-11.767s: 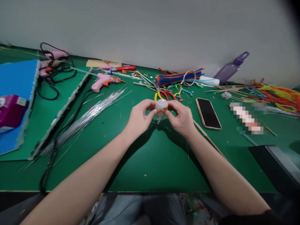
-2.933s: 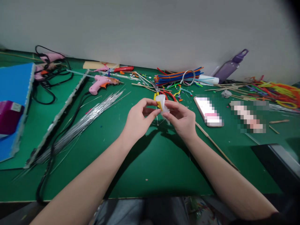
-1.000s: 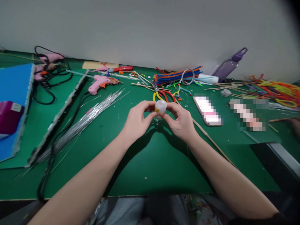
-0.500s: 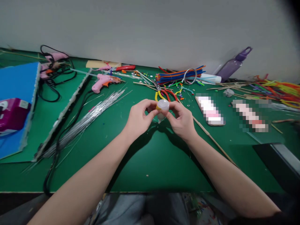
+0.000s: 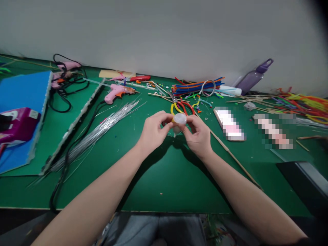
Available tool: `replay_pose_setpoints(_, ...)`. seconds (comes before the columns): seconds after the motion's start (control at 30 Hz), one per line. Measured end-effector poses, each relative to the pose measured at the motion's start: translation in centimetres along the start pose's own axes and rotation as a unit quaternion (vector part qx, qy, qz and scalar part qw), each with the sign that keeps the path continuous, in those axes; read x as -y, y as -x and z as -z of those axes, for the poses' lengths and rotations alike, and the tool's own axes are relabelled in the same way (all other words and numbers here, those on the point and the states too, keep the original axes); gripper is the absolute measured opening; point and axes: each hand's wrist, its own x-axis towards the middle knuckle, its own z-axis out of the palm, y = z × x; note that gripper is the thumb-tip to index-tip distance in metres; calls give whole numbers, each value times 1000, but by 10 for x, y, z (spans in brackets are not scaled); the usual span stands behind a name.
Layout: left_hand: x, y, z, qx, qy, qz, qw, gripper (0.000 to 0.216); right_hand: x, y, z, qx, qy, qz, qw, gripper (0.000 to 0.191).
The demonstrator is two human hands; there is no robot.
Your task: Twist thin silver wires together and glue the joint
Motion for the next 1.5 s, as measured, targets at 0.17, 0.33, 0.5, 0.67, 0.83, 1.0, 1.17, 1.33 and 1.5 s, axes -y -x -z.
replay_pose_setpoints(0.17,4,1,-3,-18,7,27,999,8,1,-1,-1,-1,9,-11,1000,7)
replay_pose_setpoints(0.33,9,-1,-4,-15,27,12,999,11,-6,-3,2,7,-26,-25,999,11)
replay_pose_setpoints(0.5,10,-4,-4,7,40,-3,999,17,-14,-5,8,14,-88,-74,993,21)
replay_pose_setpoints(0.67,11,-5,-5,35,81,48,995,32,-13,-7,8,-23,-79,-81,993,17)
replay_pose_setpoints(0.83,5,-3,-7,40,77,74,993,24,-9,-6,7,-29,-43,-44,998,23)
replay_pose_setpoints(1.0,5,3,-9,-2,-53,44,998,22,-6,-4,7,-43,9,-45,998,47)
replay_pose_setpoints(1.17,6,6,-10,28,-123,-7,992,20,-5,-5,9,-19,23,-57,998,26)
replay_pose_setpoints(1.33,5,0,-10,25,7,41,999,34,-7,-7,15,-24,-15,-53,998,22)
replay_pose_setpoints(1.5,4,-2,-10,74,37,94,992,41,-5,-9,18,-9,-18,-35,999,19)
